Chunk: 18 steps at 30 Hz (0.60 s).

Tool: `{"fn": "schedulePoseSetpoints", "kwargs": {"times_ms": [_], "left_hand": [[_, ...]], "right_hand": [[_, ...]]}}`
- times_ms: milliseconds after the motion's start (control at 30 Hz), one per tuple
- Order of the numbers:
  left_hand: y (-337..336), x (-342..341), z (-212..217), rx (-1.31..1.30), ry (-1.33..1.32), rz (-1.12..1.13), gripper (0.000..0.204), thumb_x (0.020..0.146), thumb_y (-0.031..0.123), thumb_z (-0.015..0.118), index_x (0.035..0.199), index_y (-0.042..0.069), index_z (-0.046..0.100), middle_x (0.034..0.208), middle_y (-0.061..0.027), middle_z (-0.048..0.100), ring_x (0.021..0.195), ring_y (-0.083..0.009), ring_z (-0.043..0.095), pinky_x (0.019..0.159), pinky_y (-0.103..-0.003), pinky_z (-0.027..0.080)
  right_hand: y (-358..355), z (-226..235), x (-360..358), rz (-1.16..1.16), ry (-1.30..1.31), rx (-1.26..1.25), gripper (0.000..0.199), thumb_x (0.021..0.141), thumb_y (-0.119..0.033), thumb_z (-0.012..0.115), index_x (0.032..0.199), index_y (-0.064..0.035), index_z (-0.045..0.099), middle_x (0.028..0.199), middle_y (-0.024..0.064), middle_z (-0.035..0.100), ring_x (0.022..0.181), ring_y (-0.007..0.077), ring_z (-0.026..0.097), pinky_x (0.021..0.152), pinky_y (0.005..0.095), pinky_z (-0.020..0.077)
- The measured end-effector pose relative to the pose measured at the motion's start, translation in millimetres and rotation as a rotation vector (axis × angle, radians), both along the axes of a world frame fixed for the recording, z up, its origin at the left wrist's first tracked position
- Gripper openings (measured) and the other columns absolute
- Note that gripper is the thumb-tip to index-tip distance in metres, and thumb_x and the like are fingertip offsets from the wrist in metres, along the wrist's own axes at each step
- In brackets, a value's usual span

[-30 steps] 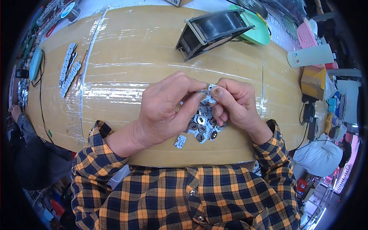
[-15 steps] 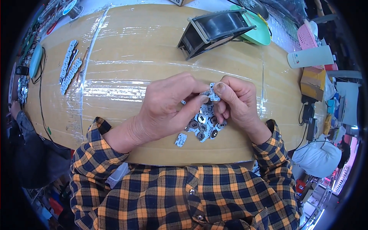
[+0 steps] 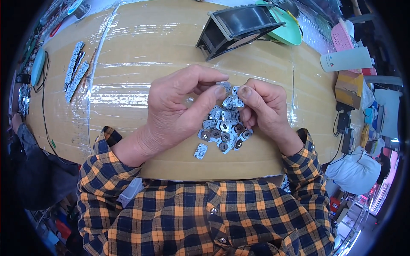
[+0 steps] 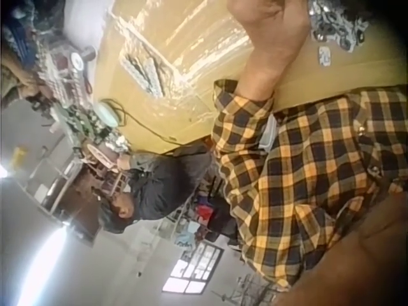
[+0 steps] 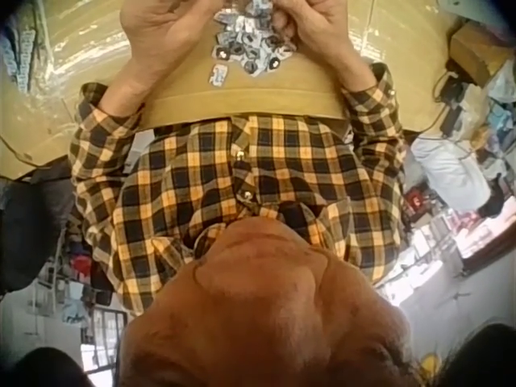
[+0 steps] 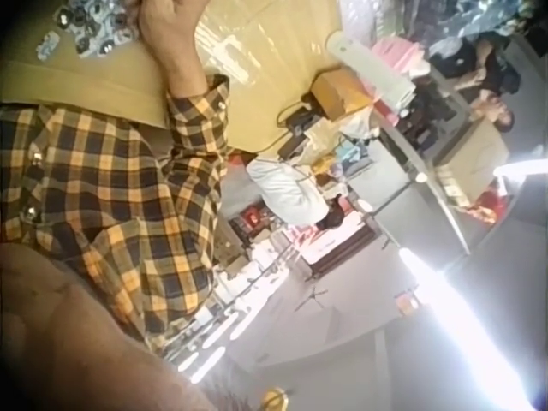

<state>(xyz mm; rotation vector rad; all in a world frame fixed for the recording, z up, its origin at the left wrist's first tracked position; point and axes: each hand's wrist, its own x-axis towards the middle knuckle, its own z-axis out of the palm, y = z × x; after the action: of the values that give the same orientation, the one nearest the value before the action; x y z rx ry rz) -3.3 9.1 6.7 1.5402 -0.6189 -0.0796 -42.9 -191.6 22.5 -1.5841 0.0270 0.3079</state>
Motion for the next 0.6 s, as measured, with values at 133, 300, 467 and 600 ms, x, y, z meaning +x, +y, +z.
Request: {"fn": "schedulePoseSetpoints", "kwargs": {"times_ms": [133,300,467,600], "left_hand": [[-1,1,0,0.021,-0.09,0.014,0.021,0.084,-0.007,0.062,0.105,-0.004,0.063,0.091,-0.009,0.066,0.083,-0.0131,0.068,0.071,-0.021,0.053],[-2,1,0,0.036,-0.23,0.03,0.02,0.079,-0.01,0.064,0.098,-0.004,0.065,0.088,-0.0101,0.067,0.078,-0.0138,0.065,0.065,-0.024,0.051],[-4,1,2,0.1,-0.316,-0.049,0.021,0.074,-0.01,0.066,0.094,-0.003,0.066,0.078,-0.0109,0.066,0.069,-0.0167,0.065,0.059,-0.025,0.049],[-10,-11,1,0.088,-0.313,-0.185,0.021,0.07,-0.01,0.067,0.09,-0.003,0.066,0.069,-0.0117,0.063,0.063,-0.0204,0.064,0.054,-0.026,0.048]], "right_hand": [[0,-1,0,0.007,-0.009,-0.004,0.03,0.097,-0.024,0.054,0.077,-0.0019,0.06,0.055,-0.0028,0.052,0.043,0.0006,0.047,0.039,0.0147,0.0354],[1,-1,1,-0.009,-0.008,-0.011,0.032,0.099,-0.023,0.05,0.075,-0.0016,0.055,0.053,0.0007,0.051,0.039,0.0053,0.046,0.037,0.018,0.0354],[1,-4,1,-0.052,0.004,0.038,0.033,0.099,-0.022,0.049,0.072,-0.0024,0.052,0.053,-0.0001,0.048,0.038,0.0052,0.042,0.036,0.0192,0.0359],[0,-5,8,-0.133,0.04,0.064,0.036,0.099,-0.024,0.05,0.069,-0.0037,0.049,0.053,-0.0008,0.045,0.038,0.0052,0.04,0.035,0.0201,0.0361]]}}
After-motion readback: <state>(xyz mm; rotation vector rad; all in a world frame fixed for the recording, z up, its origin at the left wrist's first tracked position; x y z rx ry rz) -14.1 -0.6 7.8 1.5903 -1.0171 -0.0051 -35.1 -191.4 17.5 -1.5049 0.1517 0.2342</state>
